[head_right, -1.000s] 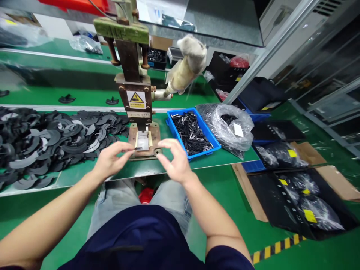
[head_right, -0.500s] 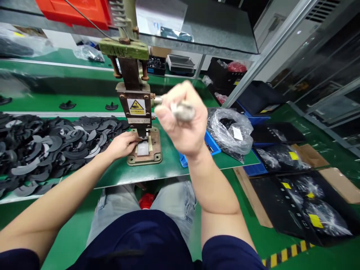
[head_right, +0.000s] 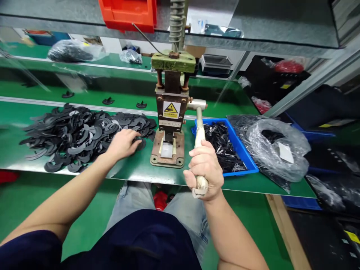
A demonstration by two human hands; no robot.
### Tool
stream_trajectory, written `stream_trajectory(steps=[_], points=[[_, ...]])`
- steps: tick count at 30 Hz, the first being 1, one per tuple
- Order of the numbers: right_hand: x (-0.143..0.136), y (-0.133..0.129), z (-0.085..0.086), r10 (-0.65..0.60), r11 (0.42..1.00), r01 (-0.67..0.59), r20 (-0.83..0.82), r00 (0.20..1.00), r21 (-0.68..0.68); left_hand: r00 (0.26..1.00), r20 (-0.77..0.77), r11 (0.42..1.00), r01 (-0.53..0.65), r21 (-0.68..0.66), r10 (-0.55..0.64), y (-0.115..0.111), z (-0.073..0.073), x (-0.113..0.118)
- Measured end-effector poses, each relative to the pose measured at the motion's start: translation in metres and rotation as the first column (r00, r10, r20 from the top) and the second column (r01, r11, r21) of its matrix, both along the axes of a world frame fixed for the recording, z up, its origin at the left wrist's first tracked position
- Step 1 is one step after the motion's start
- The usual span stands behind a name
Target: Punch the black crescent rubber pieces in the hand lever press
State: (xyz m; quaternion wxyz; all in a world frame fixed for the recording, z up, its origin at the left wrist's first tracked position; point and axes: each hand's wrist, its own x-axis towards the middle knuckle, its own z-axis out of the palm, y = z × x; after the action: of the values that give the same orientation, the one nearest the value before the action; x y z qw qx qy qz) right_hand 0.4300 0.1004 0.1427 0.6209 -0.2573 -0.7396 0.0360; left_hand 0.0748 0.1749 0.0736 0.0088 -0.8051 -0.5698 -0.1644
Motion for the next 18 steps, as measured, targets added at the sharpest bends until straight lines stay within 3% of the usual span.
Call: stream_trajectory(steps=[4,7,12,18], points=[[0.002,-0.001,-0.001,-0.006,1.000,0.006,0.006,1.000,-0.006,0.968,-0.156,0.979,-0.201,-0.021,0.196,-0.019,0.006,-0.075],[0.009,-0.002,0.003,0.041,0.998,-0.039,0.040,0.998,-0.045,0.944,-0.253,0.967,-0.241,-0.083,0.214,-0.032,0.005,-0.111],[0.022,-0.004,0.015,0.157,0.985,-0.140,0.198,0.968,-0.096,0.932,-0.323,0.963,-0.223,-0.151,0.165,-0.033,0.000,-0.127],[0.016,-0.005,0.008,0.080,0.996,-0.073,0.153,0.985,-0.053,0.923,-0.342,0.955,-0.245,-0.167,0.177,-0.017,0.001,-0.131]])
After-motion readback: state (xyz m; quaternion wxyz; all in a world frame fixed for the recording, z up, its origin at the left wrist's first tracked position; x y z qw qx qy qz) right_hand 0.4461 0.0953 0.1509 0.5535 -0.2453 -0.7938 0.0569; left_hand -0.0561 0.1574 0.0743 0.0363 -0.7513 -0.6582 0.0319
